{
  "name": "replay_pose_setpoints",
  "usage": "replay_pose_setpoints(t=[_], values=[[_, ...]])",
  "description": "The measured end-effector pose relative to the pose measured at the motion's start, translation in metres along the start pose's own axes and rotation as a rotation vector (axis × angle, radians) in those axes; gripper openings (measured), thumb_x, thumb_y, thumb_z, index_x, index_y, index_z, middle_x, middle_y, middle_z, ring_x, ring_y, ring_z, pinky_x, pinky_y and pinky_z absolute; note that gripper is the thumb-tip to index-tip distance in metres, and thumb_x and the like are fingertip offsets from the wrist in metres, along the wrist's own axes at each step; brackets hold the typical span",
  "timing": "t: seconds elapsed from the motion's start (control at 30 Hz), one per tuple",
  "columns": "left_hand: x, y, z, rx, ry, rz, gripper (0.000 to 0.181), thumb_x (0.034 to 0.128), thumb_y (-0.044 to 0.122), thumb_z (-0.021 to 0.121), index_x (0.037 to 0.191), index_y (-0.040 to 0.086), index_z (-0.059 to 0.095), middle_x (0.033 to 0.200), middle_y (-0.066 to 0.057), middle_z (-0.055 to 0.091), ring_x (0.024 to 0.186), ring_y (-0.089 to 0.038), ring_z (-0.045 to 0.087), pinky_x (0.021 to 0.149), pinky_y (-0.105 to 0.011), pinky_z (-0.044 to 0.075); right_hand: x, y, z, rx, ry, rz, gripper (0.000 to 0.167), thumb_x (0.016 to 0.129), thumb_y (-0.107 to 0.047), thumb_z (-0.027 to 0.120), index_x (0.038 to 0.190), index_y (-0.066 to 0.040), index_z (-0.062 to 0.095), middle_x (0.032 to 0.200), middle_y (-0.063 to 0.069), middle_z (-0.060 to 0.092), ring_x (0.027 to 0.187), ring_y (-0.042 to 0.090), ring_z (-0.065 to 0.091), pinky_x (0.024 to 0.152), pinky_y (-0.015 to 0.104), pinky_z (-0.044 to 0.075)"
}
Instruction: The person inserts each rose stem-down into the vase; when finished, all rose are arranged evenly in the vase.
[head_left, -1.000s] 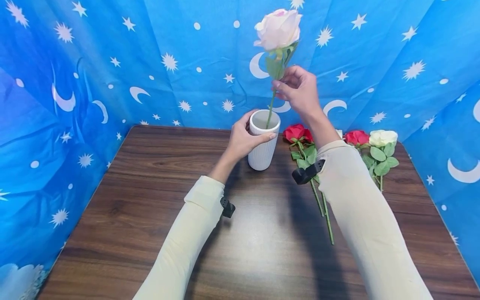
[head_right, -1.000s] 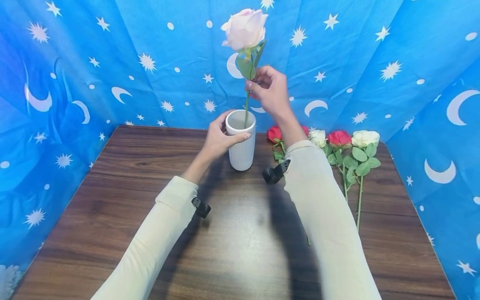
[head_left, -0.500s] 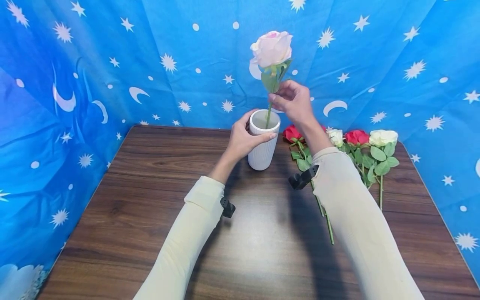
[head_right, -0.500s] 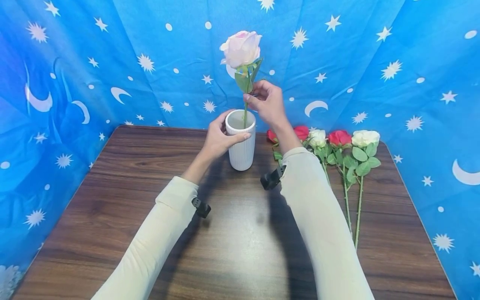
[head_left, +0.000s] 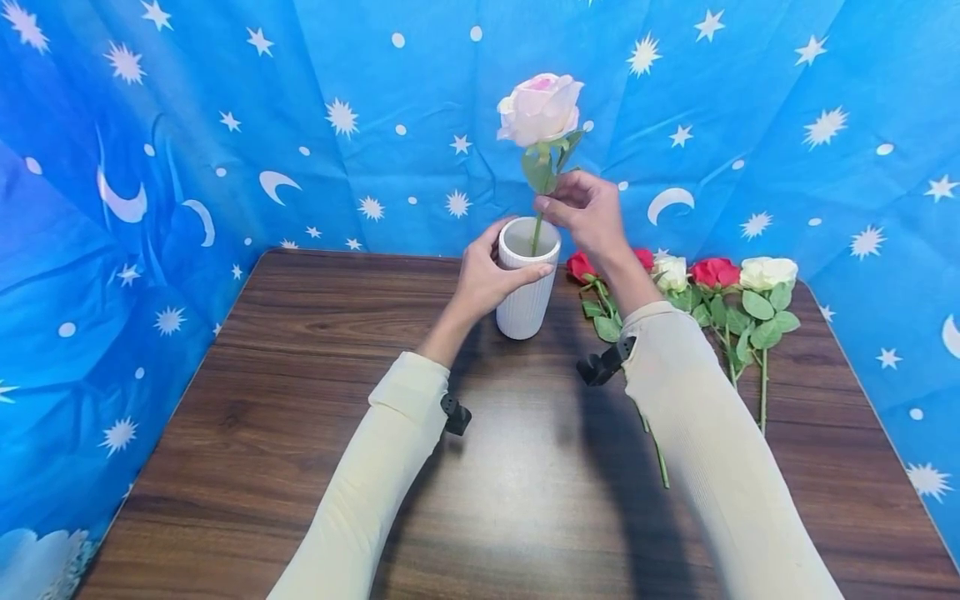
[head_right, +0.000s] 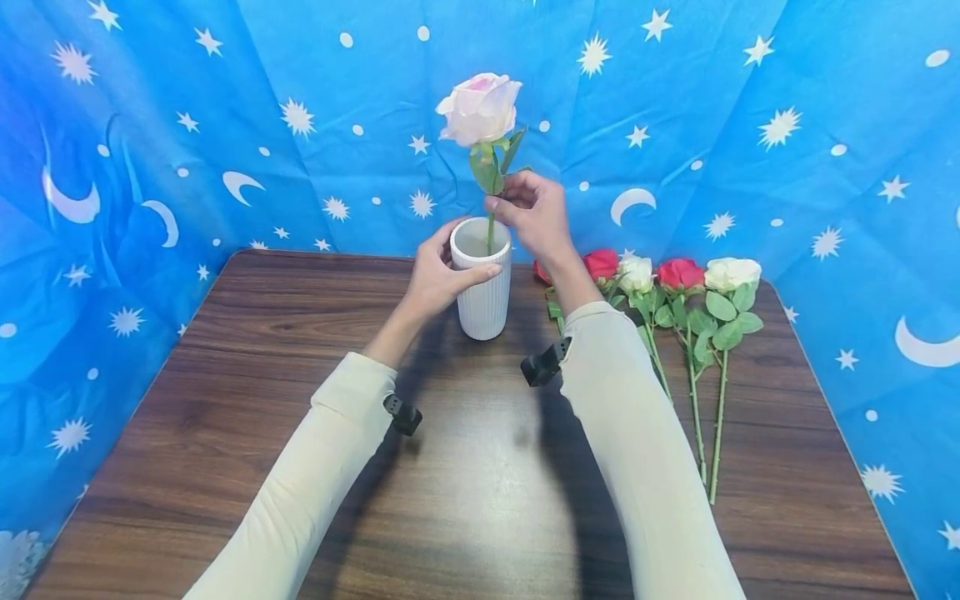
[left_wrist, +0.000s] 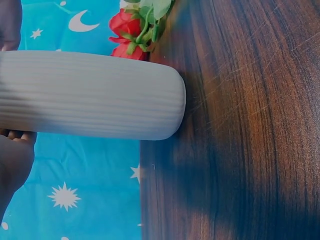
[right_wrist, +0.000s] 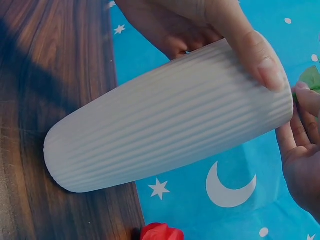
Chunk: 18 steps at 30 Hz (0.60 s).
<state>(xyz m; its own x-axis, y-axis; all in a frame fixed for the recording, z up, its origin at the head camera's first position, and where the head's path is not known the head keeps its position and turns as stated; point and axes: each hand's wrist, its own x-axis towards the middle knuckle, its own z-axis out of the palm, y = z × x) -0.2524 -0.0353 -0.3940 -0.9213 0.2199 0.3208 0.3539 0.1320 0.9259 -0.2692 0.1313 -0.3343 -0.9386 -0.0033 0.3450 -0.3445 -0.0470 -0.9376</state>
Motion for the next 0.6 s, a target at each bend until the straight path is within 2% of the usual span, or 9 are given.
replay_pose_setpoints(t=[0.27,0.43,0.6], values=[[-0.002,0.001,0.0,0.013,0.007,-0.014,0.077,0.0757,0.019,0.089,0.144,0.009,0.054,0.131,-0.014,0.066,0.115,-0.022,0.065,0.099,-0.035,0.056,-0.003,-0.002,-0.003,-0.05,-0.01,0.008,0.018,0.089,0.003,0.071,0.092,-0.014,0.068,0.076,-0.017,0.073,0.077,0.0,0.071,0.074,0.016,0.058],[-0.001,0.0,0.0,0.019,0.008,-0.014,0.076,0.0764,0.02,0.089,0.143,0.009,0.055,0.131,-0.013,0.066,0.115,-0.022,0.065,0.099,-0.036,0.056,-0.002,-0.005,-0.008,-0.04,-0.026,0.033,0.018,0.091,0.003,0.069,0.101,-0.011,0.068,0.078,-0.019,0.075,0.082,-0.003,0.073,0.08,0.015,0.056],[0.001,0.0,0.001,0.019,0.005,-0.007,0.075,0.0766,0.021,0.089,0.143,0.009,0.055,0.13,-0.013,0.067,0.114,-0.022,0.065,0.098,-0.037,0.056,-0.004,-0.008,-0.017,-0.048,-0.05,0.02,0.016,0.093,0.002,0.067,0.104,-0.008,0.068,0.079,-0.018,0.076,0.084,0.0,0.074,0.083,0.015,0.057]])
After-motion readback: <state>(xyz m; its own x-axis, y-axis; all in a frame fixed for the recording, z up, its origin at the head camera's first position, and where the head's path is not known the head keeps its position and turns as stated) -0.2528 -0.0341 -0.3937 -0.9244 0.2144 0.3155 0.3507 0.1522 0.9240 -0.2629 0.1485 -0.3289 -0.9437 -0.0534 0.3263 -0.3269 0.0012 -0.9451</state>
